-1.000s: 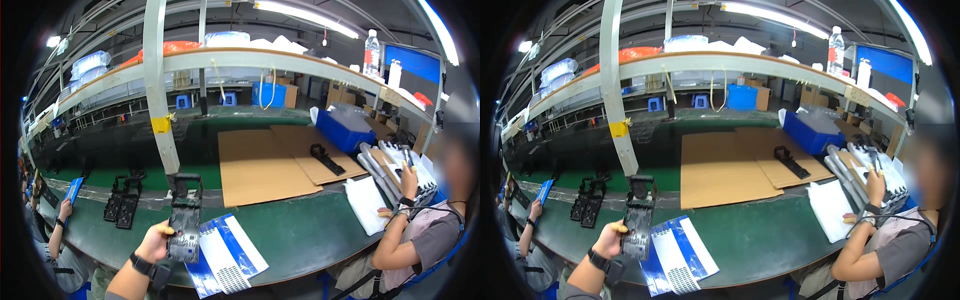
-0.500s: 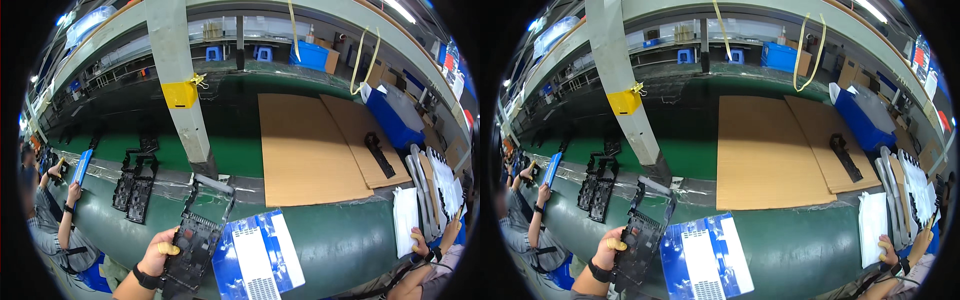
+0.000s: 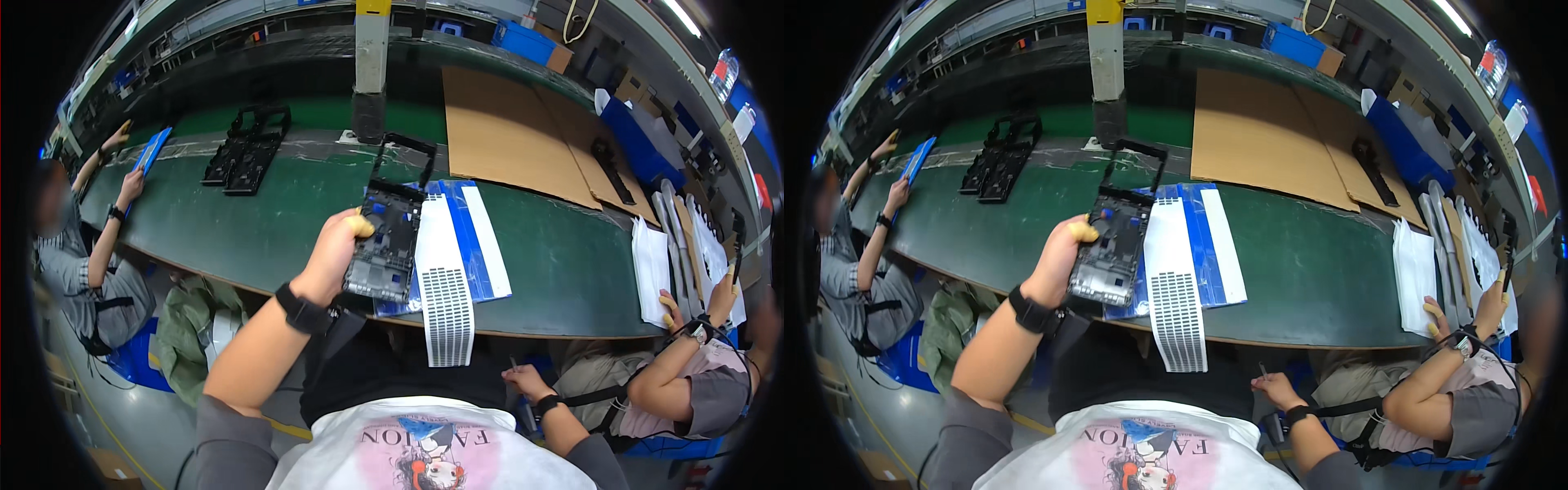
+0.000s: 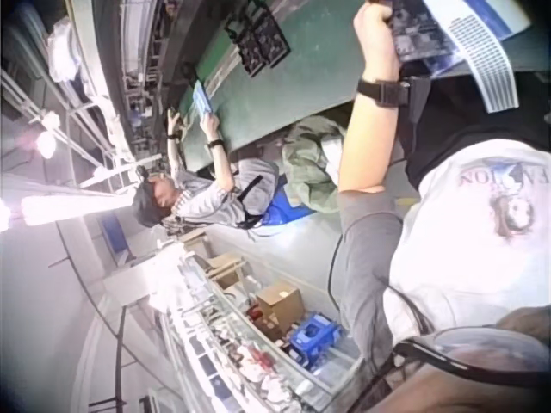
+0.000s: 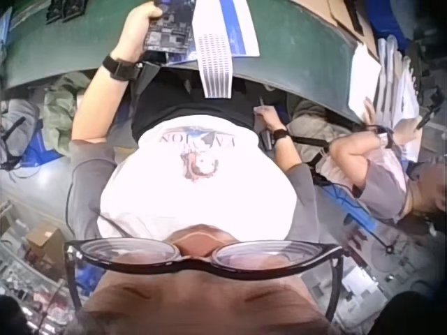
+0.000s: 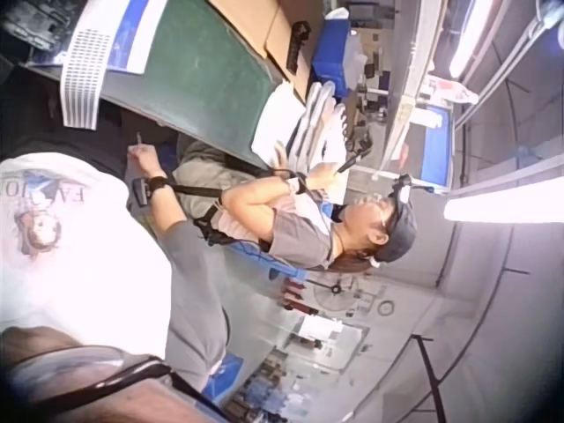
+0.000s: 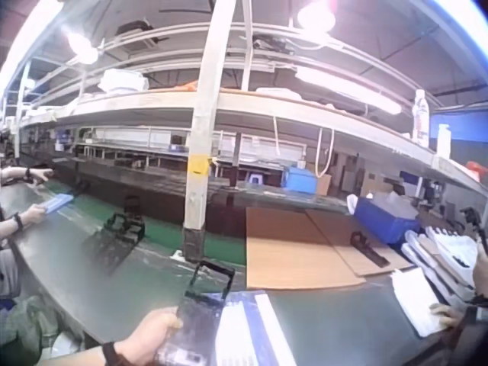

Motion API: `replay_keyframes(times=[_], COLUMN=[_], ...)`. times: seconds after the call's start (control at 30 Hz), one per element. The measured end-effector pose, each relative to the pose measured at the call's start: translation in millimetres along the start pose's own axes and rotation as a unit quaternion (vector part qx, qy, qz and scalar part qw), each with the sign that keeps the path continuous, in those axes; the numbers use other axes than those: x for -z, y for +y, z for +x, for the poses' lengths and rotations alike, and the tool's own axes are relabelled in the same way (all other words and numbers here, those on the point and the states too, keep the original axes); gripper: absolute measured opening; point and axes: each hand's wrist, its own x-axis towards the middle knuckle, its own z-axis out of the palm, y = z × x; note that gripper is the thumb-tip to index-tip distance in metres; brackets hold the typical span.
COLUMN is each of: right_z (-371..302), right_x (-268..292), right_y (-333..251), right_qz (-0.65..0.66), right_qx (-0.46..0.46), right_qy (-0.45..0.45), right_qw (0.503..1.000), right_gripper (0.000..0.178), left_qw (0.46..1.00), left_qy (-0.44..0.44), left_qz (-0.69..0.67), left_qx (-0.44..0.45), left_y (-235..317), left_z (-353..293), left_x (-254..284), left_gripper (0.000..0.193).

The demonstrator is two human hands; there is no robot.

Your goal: The recorder uses tweezers and a stylus to install or adjust small internal components within a black plastic electronic chassis.

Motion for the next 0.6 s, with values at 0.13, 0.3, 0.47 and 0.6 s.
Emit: replay_keyframes(times=[0.13,0.3,0.47,0.6], right_z=[-66,-149,-136,-90], right_x=[28,29,41,41], right_y=[-29,-162,-222,-247], right_qz=[-0.142,-0.280,-0.148,-0.375], right_qx=[0.066,0.279,0.419,0.361], right_qy=[0.024,-0.201,0.177,0.214], right_qw=[0.987,0.897,0.878,0.827], right_gripper=[0.017,0.016,0.016,0.035], left_qw=[0.999,0.999,0.992,0.990], left_qy=[-0.030,0.020,0.058,0.030], left_qz=[-0.022,-0.017,-0.050,-0.120], left_qx=[0.023,-0.022,-0.098,-0.066], left_y=[-14,-44,-63,-60], left_z=[19,44,45,42], left_x=[-43,-72,-90,-103], left_gripper=[0.024,0.022,0.032,0.038])
